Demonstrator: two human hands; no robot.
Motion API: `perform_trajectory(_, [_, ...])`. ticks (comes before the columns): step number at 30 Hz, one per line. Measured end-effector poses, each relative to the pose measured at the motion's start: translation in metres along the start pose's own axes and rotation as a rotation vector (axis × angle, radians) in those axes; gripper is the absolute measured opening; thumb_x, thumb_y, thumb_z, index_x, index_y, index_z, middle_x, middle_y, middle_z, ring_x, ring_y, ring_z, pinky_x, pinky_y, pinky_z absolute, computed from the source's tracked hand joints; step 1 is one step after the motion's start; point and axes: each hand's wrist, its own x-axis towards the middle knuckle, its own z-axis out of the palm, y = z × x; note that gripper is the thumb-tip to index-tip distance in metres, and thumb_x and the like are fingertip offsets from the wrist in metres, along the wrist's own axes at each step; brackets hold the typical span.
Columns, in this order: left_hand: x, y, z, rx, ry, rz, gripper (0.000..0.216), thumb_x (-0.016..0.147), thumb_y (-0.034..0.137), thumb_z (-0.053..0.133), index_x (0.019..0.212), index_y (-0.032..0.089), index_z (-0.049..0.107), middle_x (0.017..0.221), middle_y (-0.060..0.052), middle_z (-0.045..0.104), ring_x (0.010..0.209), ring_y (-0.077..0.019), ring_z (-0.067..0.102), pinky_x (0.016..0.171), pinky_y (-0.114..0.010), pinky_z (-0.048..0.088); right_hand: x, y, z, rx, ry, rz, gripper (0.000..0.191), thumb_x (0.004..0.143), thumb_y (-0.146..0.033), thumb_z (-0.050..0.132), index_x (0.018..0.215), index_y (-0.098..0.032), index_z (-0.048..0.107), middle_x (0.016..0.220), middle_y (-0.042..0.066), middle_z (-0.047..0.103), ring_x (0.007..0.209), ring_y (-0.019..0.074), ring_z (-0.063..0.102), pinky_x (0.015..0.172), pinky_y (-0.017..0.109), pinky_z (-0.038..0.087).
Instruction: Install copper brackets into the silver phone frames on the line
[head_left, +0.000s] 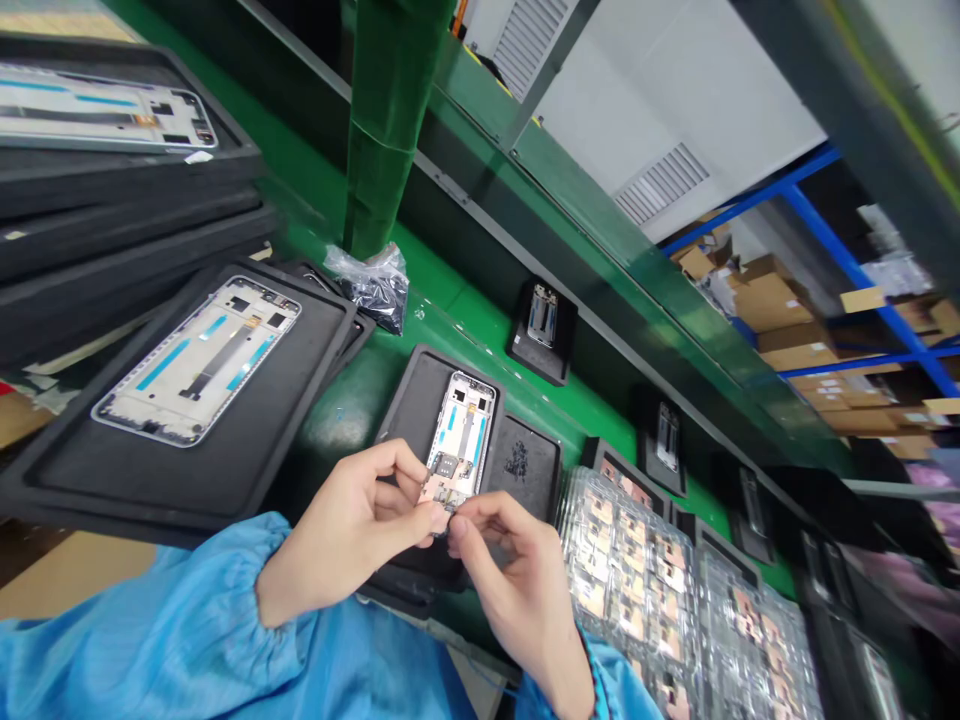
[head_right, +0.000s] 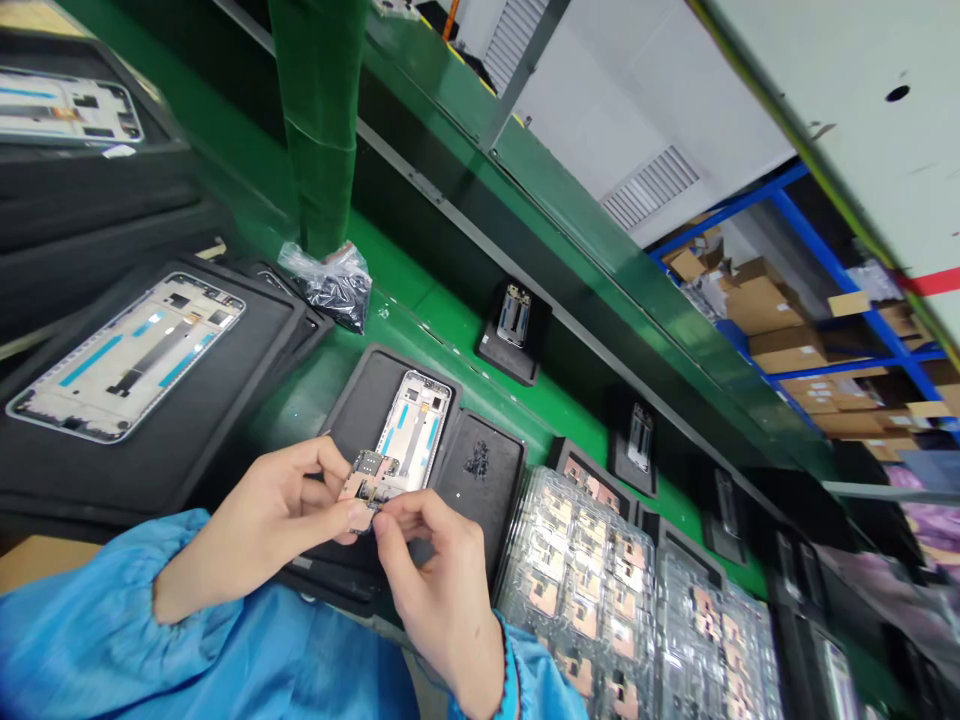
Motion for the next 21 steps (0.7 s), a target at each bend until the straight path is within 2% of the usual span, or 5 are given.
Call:
perform_trajectory(5, [0.0035,-0.0022,0.0004,-0.04,0.056,-0.005,0.035,0.085,0.026,0.081,0.085,0.02,0.046,0.085,0.006,0.067,0.072,-0.015,0.076,0.075,-0.033,0.067,-0.0057,0.0034,0.0033,-0.374,0.199,-0.319,0.011,0.096,-0.015,0.058,0.089,-0.023,0.061,0.075,0.0,0.067,0.065,0.0144,0.066,0.064,0.025,0.051])
perform_trajectory(10, [0.0034,-0.0038,0.0006,-0.067,0.033,0.002,0.041,0.085,0.026,0.081,0.085,0.022,0.04,0.089,0.005,0.07,0.075,-0.0172,0.077,0.075,-0.033,0.066,-0.0029,0.0017,-0.001,-0.338,0.184,-0.265,0.008,0.097,-0.018,0.06,0.098,-0.025,0.064,0.082,0.001,0.072,0.069,0.0164,0.07,0.066,0.026,0.055])
perform_trajectory(14, [0.0006,-0.0083,0.0003,-0.06,0.02,0.009,0.042,0.086,0.029,0.081,0.086,0.022,0.04,0.088,0.003,0.072,0.078,-0.0175,0.077,0.078,-0.032,0.064,-0.0003,0.0029,0.0012,-0.369,0.146,-0.3,0.01,0.099,-0.018,0.059,0.103,-0.025,0.065,0.085,0.002,0.074,0.071,0.0171,0.071,0.067,0.027,0.056])
perform_trajectory(19, [0.0028,-0.0092,0.0,-0.083,0.011,0.004,0.042,0.087,0.027,0.079,0.085,0.022,0.037,0.084,0.004,0.068,0.076,-0.0159,0.076,0.075,-0.028,0.063,-0.0027,0.007,0.0063,-0.505,0.141,-0.418,0.012,0.097,-0.012,0.056,0.096,-0.024,0.058,0.08,0.002,0.066,0.07,0.0172,0.064,0.064,0.029,0.049])
perform_trajectory(21, [0.0027,-0.0077,0.0006,-0.103,0.023,0.008,0.041,0.086,0.025,0.078,0.087,0.023,0.037,0.088,0.005,0.067,0.076,-0.0155,0.075,0.076,-0.03,0.064,-0.0036,0.0057,0.0059,-0.439,0.154,-0.424,0.012,0.097,-0.012,0.053,0.094,-0.024,0.055,0.081,0.002,0.062,0.071,0.0173,0.06,0.065,0.029,0.045])
